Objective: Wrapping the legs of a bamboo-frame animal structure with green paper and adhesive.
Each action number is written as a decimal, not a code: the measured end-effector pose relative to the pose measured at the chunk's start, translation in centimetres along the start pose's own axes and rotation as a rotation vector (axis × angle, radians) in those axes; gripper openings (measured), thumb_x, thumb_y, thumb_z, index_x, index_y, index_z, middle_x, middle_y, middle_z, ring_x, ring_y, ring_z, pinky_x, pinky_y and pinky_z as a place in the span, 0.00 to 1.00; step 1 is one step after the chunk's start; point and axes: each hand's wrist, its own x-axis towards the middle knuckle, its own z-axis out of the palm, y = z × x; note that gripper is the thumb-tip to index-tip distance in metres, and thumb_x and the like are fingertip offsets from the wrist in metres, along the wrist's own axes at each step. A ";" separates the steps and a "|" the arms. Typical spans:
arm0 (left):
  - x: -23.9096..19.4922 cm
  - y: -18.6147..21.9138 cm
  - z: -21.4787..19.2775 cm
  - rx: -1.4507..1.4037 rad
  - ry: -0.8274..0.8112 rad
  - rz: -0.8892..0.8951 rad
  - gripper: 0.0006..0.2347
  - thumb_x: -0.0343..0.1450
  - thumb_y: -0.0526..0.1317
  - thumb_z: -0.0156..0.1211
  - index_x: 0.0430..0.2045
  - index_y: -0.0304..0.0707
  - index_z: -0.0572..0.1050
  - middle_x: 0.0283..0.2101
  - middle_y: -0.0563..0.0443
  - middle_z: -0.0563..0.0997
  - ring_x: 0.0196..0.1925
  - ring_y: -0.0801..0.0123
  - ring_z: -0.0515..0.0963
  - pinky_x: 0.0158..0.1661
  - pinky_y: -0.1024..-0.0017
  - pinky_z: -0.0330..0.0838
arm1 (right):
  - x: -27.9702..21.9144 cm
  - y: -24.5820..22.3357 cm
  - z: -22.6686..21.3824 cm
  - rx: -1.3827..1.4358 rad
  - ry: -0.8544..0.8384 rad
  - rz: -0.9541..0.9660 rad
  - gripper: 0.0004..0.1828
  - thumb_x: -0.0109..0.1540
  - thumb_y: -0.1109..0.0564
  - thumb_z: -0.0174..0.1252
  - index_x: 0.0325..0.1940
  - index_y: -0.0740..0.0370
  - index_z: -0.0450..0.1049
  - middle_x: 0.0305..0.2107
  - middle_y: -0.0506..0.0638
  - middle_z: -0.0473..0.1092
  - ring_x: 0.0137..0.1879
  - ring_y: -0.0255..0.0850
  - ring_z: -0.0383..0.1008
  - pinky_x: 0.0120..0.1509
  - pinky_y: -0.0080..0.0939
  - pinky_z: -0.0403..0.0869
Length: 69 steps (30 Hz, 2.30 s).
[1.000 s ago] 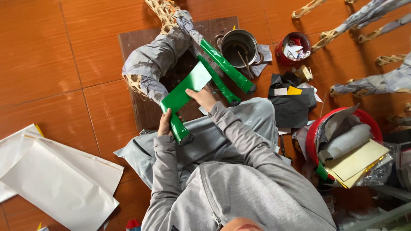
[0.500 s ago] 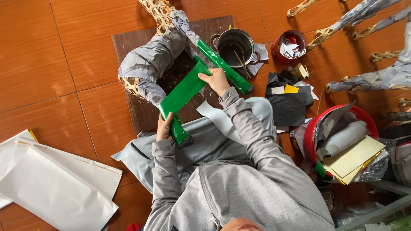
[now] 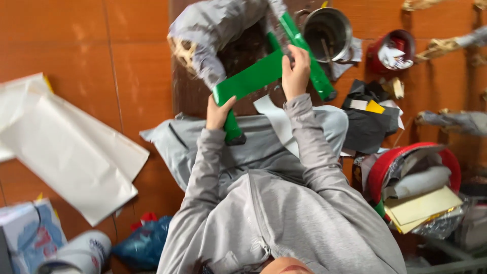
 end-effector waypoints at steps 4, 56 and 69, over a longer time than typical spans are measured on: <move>-0.4 1.6 0.7 0.146 0.122 -0.127 0.19 0.64 0.42 0.72 0.40 0.27 0.71 0.29 0.46 0.78 0.20 0.64 0.80 0.20 0.66 0.77 | -5.6 -3.0 4.6 -0.180 -0.207 -0.132 0.09 0.70 0.55 0.55 0.46 0.61 0.77 0.40 0.59 0.76 0.48 0.53 0.77 0.52 0.50 0.75; 5.8 4.9 -0.1 0.838 0.341 0.622 0.12 0.74 0.37 0.62 0.50 0.30 0.76 0.44 0.39 0.76 0.47 0.47 0.78 0.48 0.57 0.72 | 2.7 11.3 -16.8 -0.751 -0.095 0.115 0.15 0.61 0.61 0.59 0.50 0.55 0.83 0.36 0.64 0.77 0.45 0.63 0.77 0.48 0.62 0.73; 7.5 3.2 -1.8 0.608 0.330 0.540 0.15 0.78 0.35 0.53 0.60 0.31 0.72 0.53 0.41 0.75 0.48 0.58 0.77 0.49 0.67 0.72 | 4.6 15.7 -14.4 0.128 -0.222 0.410 0.15 0.71 0.56 0.48 0.56 0.66 0.75 0.28 0.53 0.77 0.23 0.37 0.71 0.26 0.38 0.67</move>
